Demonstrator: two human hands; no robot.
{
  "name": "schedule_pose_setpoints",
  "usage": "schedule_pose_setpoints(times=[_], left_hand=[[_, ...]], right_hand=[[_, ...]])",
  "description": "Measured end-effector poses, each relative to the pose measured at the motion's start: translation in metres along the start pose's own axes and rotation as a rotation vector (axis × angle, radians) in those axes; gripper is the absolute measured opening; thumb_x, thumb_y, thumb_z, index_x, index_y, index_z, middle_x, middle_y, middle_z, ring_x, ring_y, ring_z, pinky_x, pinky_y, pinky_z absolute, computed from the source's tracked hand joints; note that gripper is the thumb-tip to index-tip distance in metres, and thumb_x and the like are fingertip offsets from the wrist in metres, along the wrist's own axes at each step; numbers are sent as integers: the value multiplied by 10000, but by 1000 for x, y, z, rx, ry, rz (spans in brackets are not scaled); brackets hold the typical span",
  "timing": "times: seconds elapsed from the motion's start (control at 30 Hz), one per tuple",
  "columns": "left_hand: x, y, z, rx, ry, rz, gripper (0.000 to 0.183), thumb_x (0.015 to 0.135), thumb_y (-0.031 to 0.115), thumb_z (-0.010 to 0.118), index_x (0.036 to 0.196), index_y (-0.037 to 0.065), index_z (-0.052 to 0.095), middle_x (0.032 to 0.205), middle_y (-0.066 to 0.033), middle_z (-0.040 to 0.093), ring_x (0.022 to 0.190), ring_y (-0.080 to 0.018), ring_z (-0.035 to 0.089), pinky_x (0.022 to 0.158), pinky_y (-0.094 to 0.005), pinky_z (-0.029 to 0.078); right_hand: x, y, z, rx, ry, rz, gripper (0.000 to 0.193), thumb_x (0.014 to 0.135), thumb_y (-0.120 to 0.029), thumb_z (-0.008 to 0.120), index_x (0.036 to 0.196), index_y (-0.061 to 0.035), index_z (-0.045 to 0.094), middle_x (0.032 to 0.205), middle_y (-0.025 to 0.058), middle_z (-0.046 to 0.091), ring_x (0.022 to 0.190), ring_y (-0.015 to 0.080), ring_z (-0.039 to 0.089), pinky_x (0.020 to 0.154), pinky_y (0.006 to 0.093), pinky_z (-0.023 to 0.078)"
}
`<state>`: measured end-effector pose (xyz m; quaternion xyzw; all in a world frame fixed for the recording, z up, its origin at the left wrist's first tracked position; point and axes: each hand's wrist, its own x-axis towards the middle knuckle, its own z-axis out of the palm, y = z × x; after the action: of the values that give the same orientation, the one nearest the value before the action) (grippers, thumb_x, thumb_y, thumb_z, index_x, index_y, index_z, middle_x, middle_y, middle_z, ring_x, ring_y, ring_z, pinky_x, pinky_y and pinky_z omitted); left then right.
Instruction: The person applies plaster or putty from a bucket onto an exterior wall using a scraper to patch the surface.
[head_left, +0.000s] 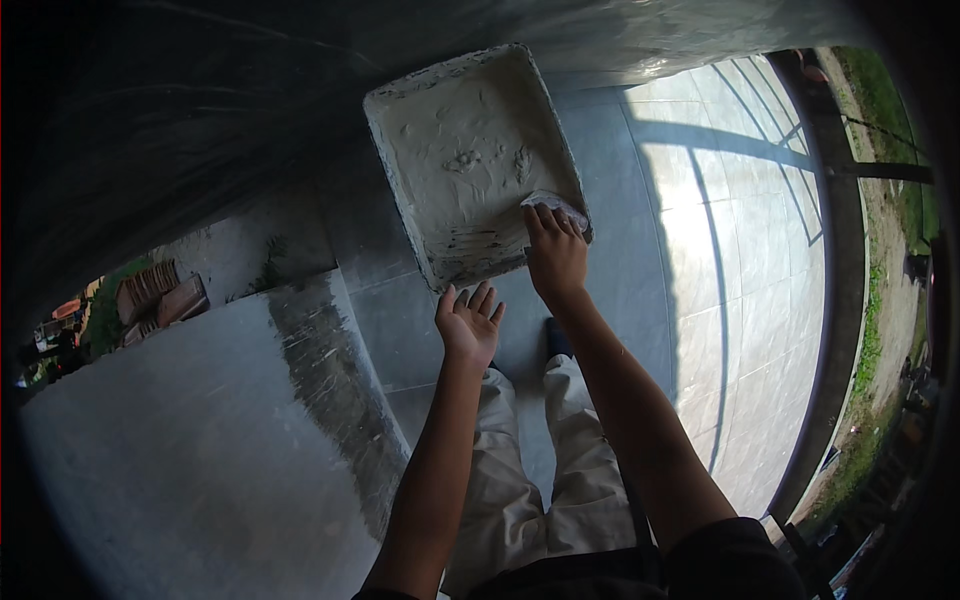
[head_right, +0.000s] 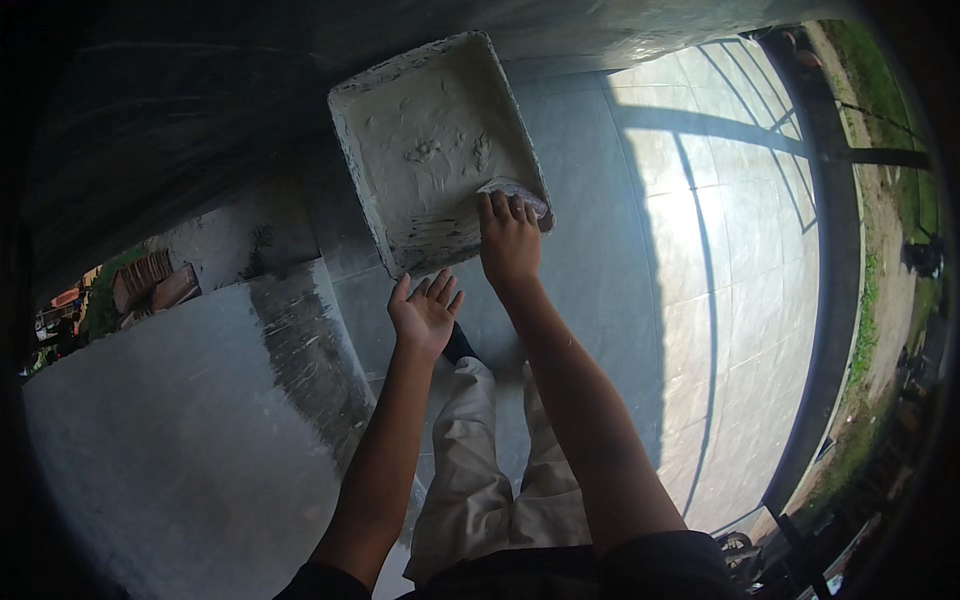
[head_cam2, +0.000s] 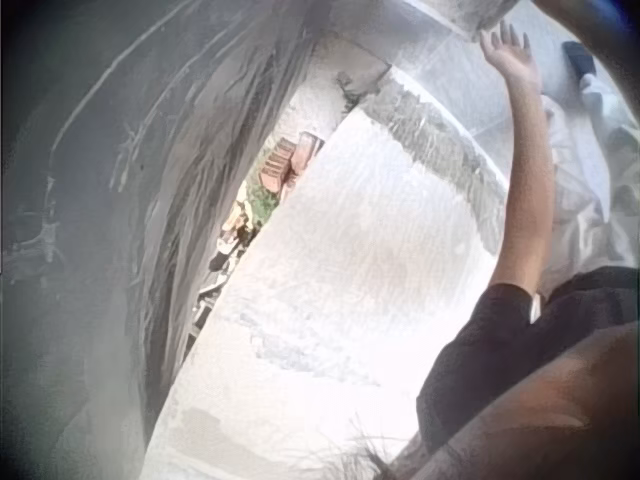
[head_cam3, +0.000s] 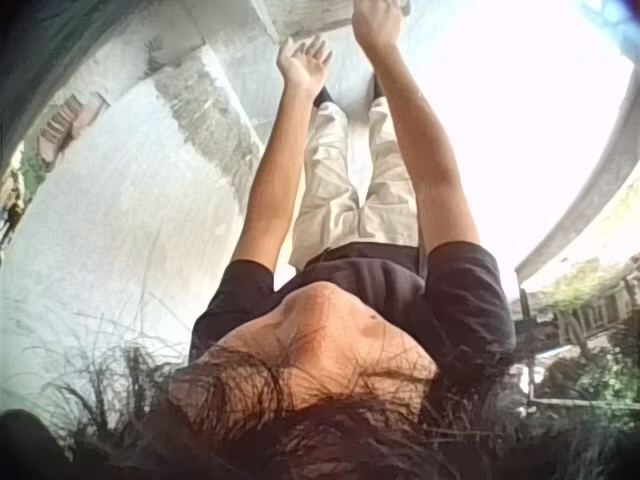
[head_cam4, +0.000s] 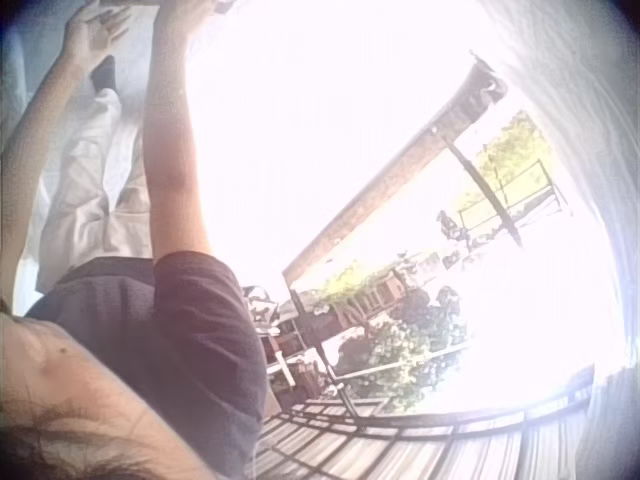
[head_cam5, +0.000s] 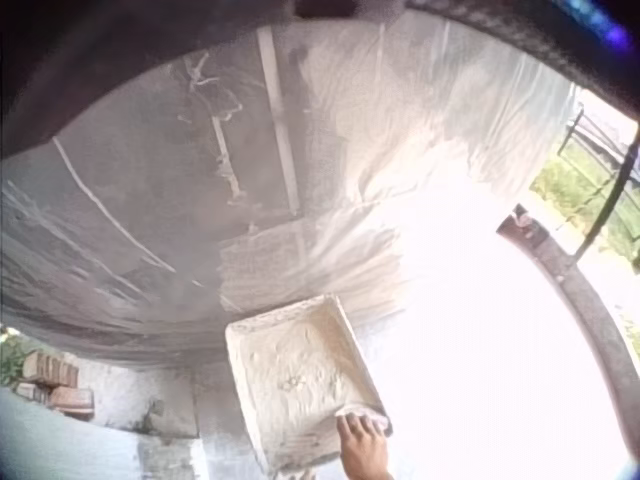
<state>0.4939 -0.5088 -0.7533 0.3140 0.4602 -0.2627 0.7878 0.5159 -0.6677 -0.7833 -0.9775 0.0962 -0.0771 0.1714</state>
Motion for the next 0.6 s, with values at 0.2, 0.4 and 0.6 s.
schedule_pose_setpoints(times=[0.2,0.4,0.6], left_hand=[[0,-3,0,-54,-22,-9,831,976,476,427,1537,-33,85,1456,-180,423,1411,-274,338,1158,-433,257],[1,-6,-6,-46,-74,-12,898,969,476,449,1547,-21,-27,1536,-208,330,1476,-298,242,1192,-444,193],[-1,-11,-3,-62,-84,-29,927,972,470,454,1539,-17,-94,1566,-226,266,1490,-308,207,1202,-442,167]], right_hand=[[-20,-2,-10,30,-61,-139,341,825,-60,562,1163,-34,595,1178,154,625,1129,368,609,980,461,474],[-19,-5,-37,200,-69,-179,337,784,-14,562,1114,-55,617,1111,103,668,1068,300,640,918,413,501],[16,7,-24,90,51,-265,352,794,-7,563,1132,-75,634,1135,91,677,1069,290,643,936,403,499]])
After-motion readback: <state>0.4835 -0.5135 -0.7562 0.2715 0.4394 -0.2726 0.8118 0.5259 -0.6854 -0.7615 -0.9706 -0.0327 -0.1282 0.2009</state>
